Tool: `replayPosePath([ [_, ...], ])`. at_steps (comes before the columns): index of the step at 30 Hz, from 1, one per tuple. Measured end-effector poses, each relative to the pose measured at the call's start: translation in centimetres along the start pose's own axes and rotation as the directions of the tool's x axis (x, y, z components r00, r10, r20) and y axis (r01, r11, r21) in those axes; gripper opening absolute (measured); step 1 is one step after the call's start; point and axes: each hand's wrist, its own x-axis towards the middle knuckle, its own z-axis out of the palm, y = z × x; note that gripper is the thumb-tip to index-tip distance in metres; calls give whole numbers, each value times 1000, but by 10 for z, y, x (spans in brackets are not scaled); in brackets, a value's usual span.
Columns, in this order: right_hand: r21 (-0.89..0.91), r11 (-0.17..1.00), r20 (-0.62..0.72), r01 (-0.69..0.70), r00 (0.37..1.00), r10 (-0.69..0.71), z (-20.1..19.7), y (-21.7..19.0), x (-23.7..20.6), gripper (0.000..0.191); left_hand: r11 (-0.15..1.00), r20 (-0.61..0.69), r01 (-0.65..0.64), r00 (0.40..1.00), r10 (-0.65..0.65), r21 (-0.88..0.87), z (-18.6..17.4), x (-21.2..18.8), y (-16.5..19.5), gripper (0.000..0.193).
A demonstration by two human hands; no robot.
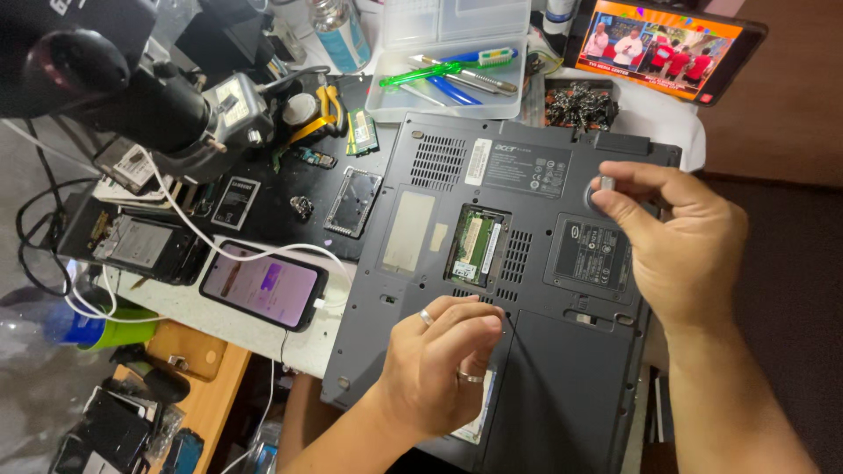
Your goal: The person uses a screwdriver to remove screws from the back panel of a laptop. They then insert a small rectangular component into a slot on the laptop's underside and secure it with additional screws.
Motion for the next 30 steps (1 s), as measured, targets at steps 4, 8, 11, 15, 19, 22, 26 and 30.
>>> replayPosePath([
  [4, -203, 979, 25, 14, 1000, -9, 3, -12, -1, 20, 1000, 26, 18, 999, -18, -14, -1, 6, 1, 50],
  [8, -223, 975, 57, 10, 998, 3, 12, -24, -8, 19, 995, 88, 99, 991, -97, -17, -6, 13, 5, 52],
  [11, -286, 958, 113, -34, 991, 69, 16, -30, -16, 18, 990, 238, 132, 964, -119, -41, -17, 20, 7, 52],
  [15, -364, 920, 306, 146, 951, -30, 15, -29, -20, 18, 997, 370, 65, 926, -78, 49, -34, 36, 10, 33],
  [19, -396, 851, 495, 346, 861, -119, 12, -20, -25, 17, 991, 615, -81, 788, 1, 102, -43, 57, 14, 10],
  [22, -446, 798, 501, 405, 852, -152, 15, -14, -30, 21, 954, 720, -289, 678, 147, 78, -40, 75, 18, 13],
  [26, -462, 765, 499, 448, 845, -193, 15, -11, -32, 26, 861, 881, -503, 438, 179, 75, -39, 96, 18, 19],
  [30, -454, 769, 490, 450, 847, -206, 16, -11, -30, 22, 820, 951, -572, 248, 183, -9, -40, 103, 17, 27],
])
